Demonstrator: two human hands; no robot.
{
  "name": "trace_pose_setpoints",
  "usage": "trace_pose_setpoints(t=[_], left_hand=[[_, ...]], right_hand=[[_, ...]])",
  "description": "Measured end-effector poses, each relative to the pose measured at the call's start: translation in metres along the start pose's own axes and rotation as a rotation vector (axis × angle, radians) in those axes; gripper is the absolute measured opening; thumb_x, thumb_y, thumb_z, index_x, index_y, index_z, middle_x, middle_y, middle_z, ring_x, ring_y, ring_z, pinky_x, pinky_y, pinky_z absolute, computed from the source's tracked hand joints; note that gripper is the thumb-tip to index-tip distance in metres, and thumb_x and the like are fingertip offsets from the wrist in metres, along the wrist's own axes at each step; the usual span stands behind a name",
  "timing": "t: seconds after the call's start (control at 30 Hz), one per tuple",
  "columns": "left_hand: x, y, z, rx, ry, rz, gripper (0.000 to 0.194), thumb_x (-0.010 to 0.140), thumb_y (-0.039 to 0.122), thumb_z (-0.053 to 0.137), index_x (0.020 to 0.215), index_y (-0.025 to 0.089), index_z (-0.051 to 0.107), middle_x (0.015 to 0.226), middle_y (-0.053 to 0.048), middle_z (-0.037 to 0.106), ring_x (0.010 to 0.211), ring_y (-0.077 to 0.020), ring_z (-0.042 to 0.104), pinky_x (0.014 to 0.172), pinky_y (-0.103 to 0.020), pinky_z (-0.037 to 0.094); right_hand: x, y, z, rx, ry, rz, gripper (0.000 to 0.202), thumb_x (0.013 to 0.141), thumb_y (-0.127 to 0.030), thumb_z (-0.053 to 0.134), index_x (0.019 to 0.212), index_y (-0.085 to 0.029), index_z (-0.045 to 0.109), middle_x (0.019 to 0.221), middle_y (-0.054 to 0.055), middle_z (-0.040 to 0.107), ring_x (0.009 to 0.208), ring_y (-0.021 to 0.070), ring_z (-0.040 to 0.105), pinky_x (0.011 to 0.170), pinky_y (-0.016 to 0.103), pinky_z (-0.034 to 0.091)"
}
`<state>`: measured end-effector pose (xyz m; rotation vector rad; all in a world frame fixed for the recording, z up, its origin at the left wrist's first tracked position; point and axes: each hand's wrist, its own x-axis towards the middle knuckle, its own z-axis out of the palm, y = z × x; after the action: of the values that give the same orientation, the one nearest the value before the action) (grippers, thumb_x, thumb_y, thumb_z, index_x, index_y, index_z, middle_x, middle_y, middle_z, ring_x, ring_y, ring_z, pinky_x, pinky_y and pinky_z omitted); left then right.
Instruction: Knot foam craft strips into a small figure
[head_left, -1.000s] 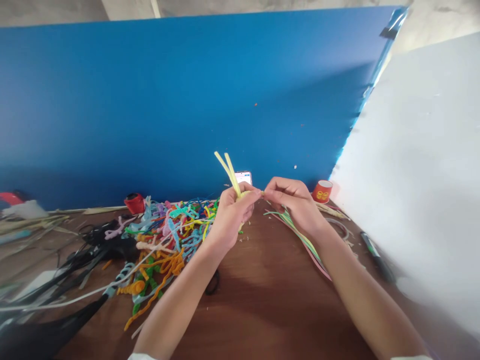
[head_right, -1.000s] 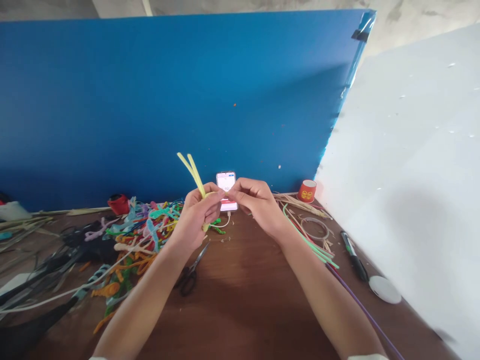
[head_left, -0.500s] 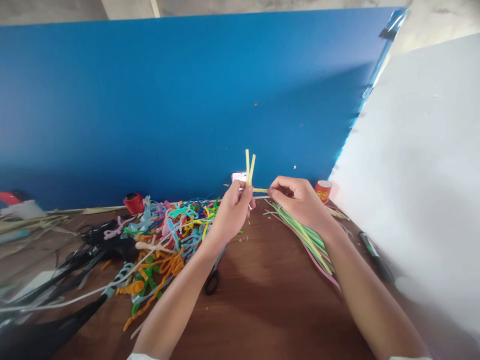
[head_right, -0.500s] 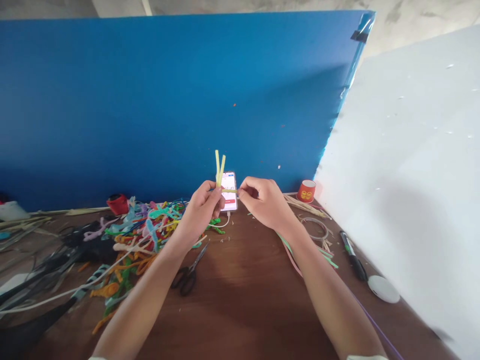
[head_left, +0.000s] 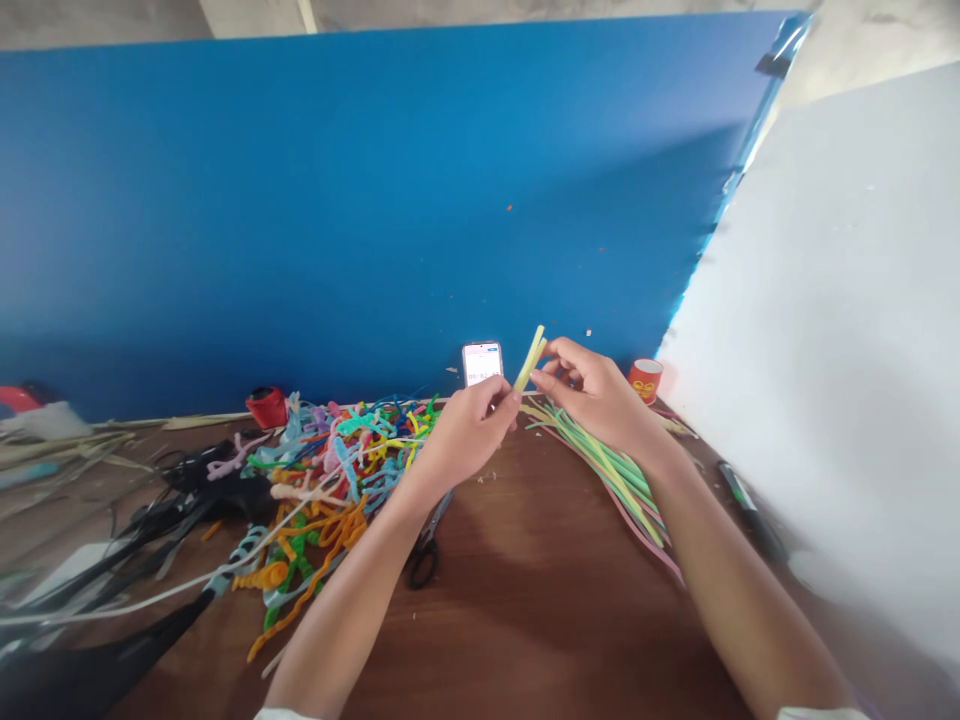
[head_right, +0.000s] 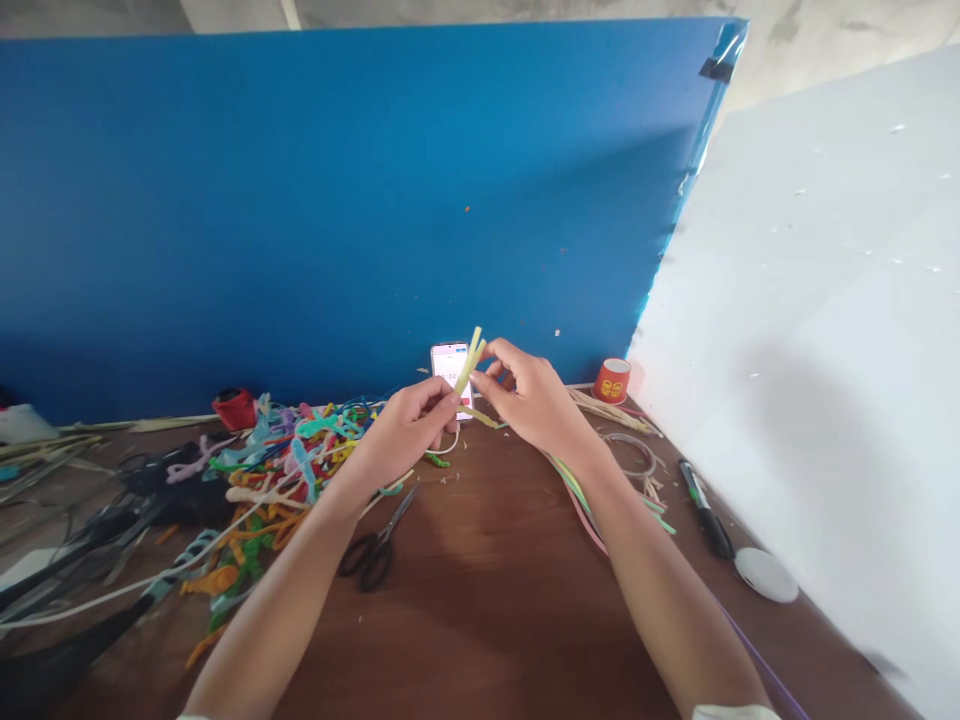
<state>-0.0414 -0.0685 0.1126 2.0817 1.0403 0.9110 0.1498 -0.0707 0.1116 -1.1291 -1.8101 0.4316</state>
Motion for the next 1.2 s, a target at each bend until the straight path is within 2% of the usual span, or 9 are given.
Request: trace_pose_setpoints(t=[0.17,0.3,0.53,0.67,0.8,0.9,1.0,1.1,1.2], left_hand=[[-0.002,0.003,0.002,-0.111,-0.086,0.020,0.021,0.096,0.036,0.046,0.082,0.021,0.047,0.069,0.002,0.059,0.051,-0.0087,0.047,0.050,-0.022,0.034],[-0.003,0.005,0.002,-0.117,-0.116,0.038,0.019,0.098,0.036,0.044,0.087,0.021,0.047,0.071,0.003,0.057,0.054,-0.0088,0.047,0.052,-0.022,0.036],[-0.001,0.004,0.004,0.140,0.022,0.124,0.015,0.092,0.032,0.058,0.102,0.021,0.054,0.085,0.000,0.065,0.066,-0.0117,0.056,0.060,-0.024,0.038],[-0.002,0.004,0.005,0.269,0.106,0.158,0.013,0.097,0.031,0.050,0.101,0.021,0.057,0.082,-0.001,0.067,0.066,-0.0130,0.057,0.060,-0.024,0.036],[-0.003,0.006,0.005,0.220,0.108,0.160,0.024,0.101,0.035,0.042,0.091,0.019,0.058,0.075,-0.001,0.066,0.065,-0.0133,0.058,0.060,-0.024,0.038],[-0.003,0.007,0.005,0.048,0.101,0.132,0.027,0.102,0.035,0.039,0.090,0.019,0.057,0.082,-0.002,0.069,0.068,-0.0125,0.062,0.063,-0.024,0.043],[-0.002,0.007,0.004,-0.132,0.073,0.083,0.028,0.102,0.037,0.038,0.090,0.017,0.055,0.083,-0.003,0.069,0.065,-0.0114,0.062,0.060,-0.023,0.044],[-0.002,0.008,0.003,-0.271,0.045,0.034,0.033,0.101,0.043,0.039,0.088,0.017,0.054,0.075,-0.002,0.064,0.057,-0.0098,0.057,0.054,-0.023,0.040],[-0.002,0.006,0.002,-0.336,0.044,0.016,0.036,0.100,0.046,0.042,0.082,0.017,0.052,0.069,0.001,0.059,0.053,-0.0085,0.052,0.052,-0.023,0.038]], right_hand=[[-0.002,-0.008,0.000,0.229,-0.097,0.002,0.019,0.092,-0.037,0.058,0.088,-0.018,0.059,0.073,-0.002,0.057,0.062,0.0103,0.050,0.056,0.025,0.038],[-0.004,-0.009,0.002,0.300,-0.095,0.078,0.023,0.089,-0.040,0.064,0.086,-0.017,0.060,0.069,-0.002,0.057,0.059,0.0094,0.047,0.053,0.024,0.036],[-0.003,-0.005,0.002,0.338,0.141,0.137,0.022,0.085,-0.037,0.068,0.078,-0.016,0.062,0.057,-0.006,0.046,0.048,0.0058,0.035,0.045,0.023,0.024],[-0.003,-0.011,0.001,0.411,0.227,0.132,0.023,0.082,-0.034,0.072,0.072,-0.018,0.059,0.052,-0.008,0.041,0.043,0.0051,0.033,0.042,0.023,0.024],[-0.003,-0.011,0.001,0.434,0.229,0.044,0.018,0.086,-0.032,0.068,0.075,-0.019,0.060,0.051,-0.007,0.046,0.042,0.0068,0.039,0.042,0.024,0.026],[-0.005,-0.010,0.000,0.383,0.191,-0.012,0.018,0.091,-0.036,0.064,0.084,-0.020,0.065,0.055,-0.005,0.051,0.044,0.0081,0.041,0.043,0.025,0.027],[-0.006,-0.011,-0.002,0.220,0.156,-0.119,0.023,0.093,-0.039,0.061,0.085,-0.019,0.070,0.067,-0.001,0.058,0.050,0.0086,0.041,0.046,0.026,0.027],[-0.007,-0.012,-0.003,0.011,0.160,-0.279,0.022,0.095,-0.036,0.060,0.088,-0.020,0.074,0.077,0.002,0.064,0.064,0.0122,0.050,0.055,0.027,0.035],[-0.006,-0.010,-0.003,-0.091,0.173,-0.355,0.019,0.096,-0.034,0.060,0.095,-0.022,0.075,0.083,0.003,0.066,0.073,0.0149,0.056,0.063,0.029,0.040]])
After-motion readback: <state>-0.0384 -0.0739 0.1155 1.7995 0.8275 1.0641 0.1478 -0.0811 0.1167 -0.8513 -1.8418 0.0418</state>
